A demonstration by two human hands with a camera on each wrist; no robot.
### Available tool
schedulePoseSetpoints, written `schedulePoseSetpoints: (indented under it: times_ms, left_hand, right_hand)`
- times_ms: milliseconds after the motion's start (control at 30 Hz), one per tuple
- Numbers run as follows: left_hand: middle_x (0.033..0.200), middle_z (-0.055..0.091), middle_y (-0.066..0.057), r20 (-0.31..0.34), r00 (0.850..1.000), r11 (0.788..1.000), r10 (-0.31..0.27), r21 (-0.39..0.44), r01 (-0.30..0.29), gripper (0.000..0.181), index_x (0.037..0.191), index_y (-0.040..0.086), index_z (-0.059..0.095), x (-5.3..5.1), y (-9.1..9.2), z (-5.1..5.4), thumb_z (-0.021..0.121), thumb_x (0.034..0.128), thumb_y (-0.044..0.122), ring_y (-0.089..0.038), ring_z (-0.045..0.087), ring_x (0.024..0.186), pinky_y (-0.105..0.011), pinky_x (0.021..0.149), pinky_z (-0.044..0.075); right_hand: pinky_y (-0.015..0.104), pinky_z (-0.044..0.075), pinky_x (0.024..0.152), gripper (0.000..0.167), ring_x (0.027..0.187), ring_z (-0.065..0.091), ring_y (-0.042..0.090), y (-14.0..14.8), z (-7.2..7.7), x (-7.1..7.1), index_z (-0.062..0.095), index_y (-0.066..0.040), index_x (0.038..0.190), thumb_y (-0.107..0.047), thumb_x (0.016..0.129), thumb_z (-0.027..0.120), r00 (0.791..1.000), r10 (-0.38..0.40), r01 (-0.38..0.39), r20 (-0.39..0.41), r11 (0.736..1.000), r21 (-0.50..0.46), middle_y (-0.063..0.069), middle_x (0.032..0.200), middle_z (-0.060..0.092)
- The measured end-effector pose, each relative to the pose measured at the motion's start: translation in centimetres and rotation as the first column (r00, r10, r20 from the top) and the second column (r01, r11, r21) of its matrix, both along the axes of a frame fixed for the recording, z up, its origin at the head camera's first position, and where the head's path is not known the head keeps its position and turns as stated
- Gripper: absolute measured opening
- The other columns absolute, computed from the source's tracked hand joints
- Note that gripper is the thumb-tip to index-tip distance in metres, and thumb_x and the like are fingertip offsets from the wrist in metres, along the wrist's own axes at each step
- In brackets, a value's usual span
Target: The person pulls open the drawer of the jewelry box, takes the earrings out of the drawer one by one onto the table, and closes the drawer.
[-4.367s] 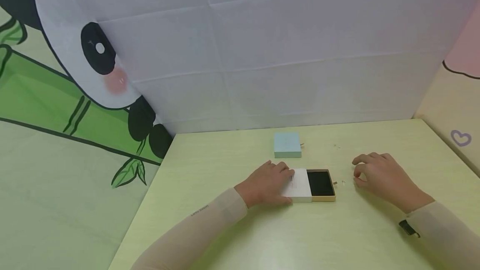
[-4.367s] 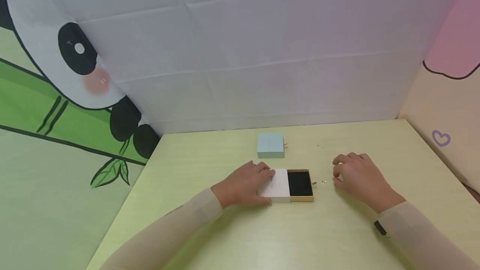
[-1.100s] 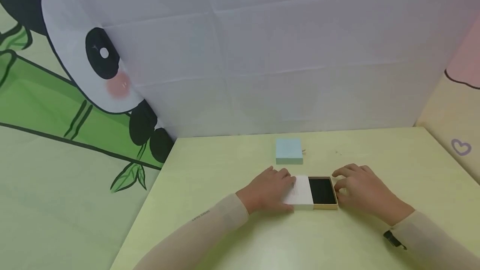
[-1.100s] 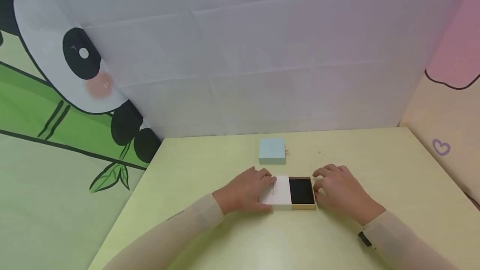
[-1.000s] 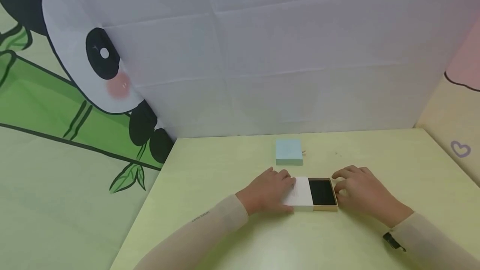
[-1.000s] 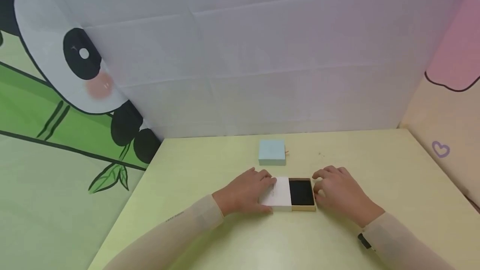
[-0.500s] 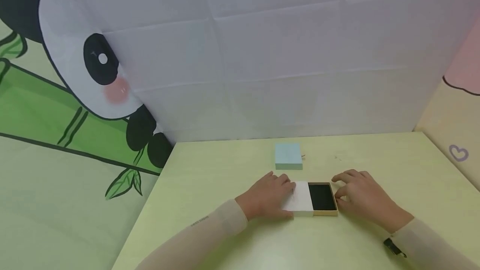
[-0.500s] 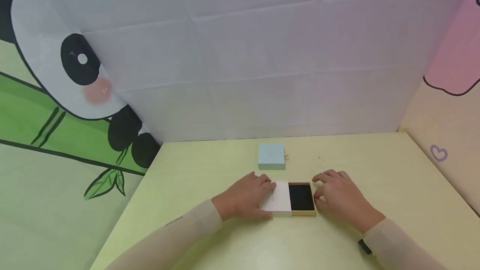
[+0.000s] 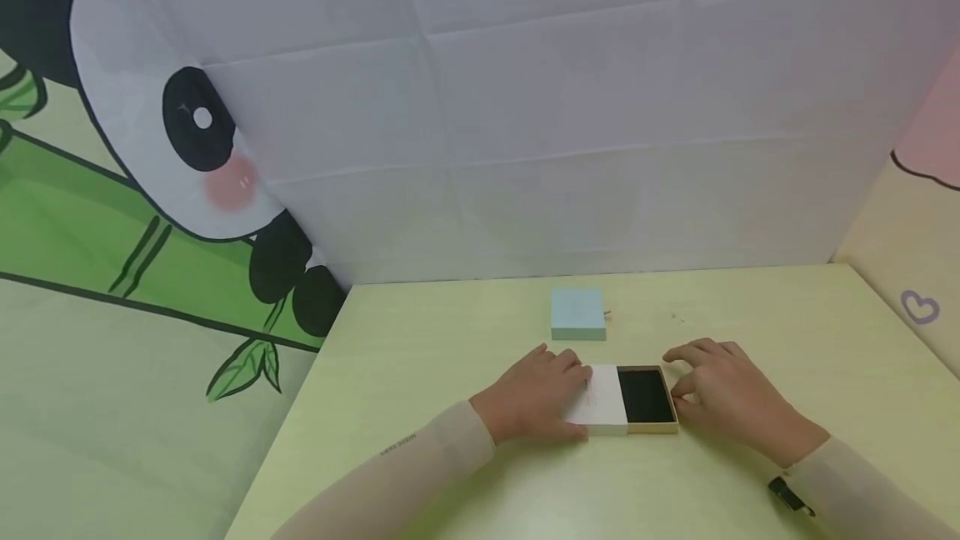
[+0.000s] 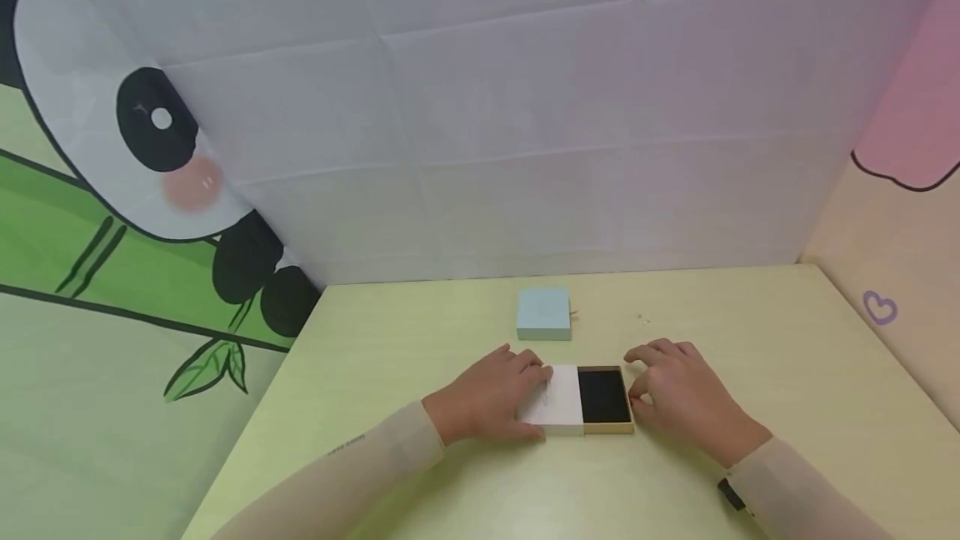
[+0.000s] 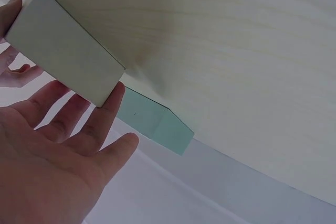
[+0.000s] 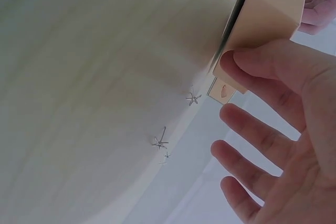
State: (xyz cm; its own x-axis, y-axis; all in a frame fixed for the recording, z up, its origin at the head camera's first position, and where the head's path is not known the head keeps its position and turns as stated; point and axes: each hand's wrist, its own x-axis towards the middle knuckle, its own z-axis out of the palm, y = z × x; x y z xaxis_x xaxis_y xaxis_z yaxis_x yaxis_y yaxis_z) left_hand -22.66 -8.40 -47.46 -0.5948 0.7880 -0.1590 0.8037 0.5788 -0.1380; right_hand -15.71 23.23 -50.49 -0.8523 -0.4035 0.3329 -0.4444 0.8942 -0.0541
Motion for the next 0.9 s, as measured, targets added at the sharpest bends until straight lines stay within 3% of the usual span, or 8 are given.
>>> schedulePoseSetpoints:
  times_ms: [400,900]
  left_hand:
    - [0.158,0.068,0.004,0.004,1.0,1.0,-0.006,0.021,0.006,0.081,0.167,0.023,0.062,0.0,-0.2,0.0,0.08,0.1043,0.072,-0.015,0.07,0.139,-0.046,0.143,0.046]
    - [0.158,0.067,0.005,0.018,1.0,0.999,-0.016,0.029,0.016,0.081,0.167,0.023,0.061,0.7,-0.9,0.1,0.081,0.1042,0.071,-0.014,0.069,0.142,-0.045,0.143,0.045]
  right_hand:
    - [0.059,0.06,0.097,0.024,0.125,0.077,0.034,-0.1,0.2,-0.1,0.088,-0.036,0.077,-0.017,0.085,0.101,1.0,0.004,-0.004,-0.011,1.0,0.004,0.002,0.132,0.086]
    - [0.06,0.061,0.1,0.024,0.124,0.077,0.033,-1.3,0.2,0.9,0.088,-0.035,0.077,-0.018,0.086,0.101,1.0,-0.005,0.006,-0.016,1.0,0.01,0.001,0.131,0.086]
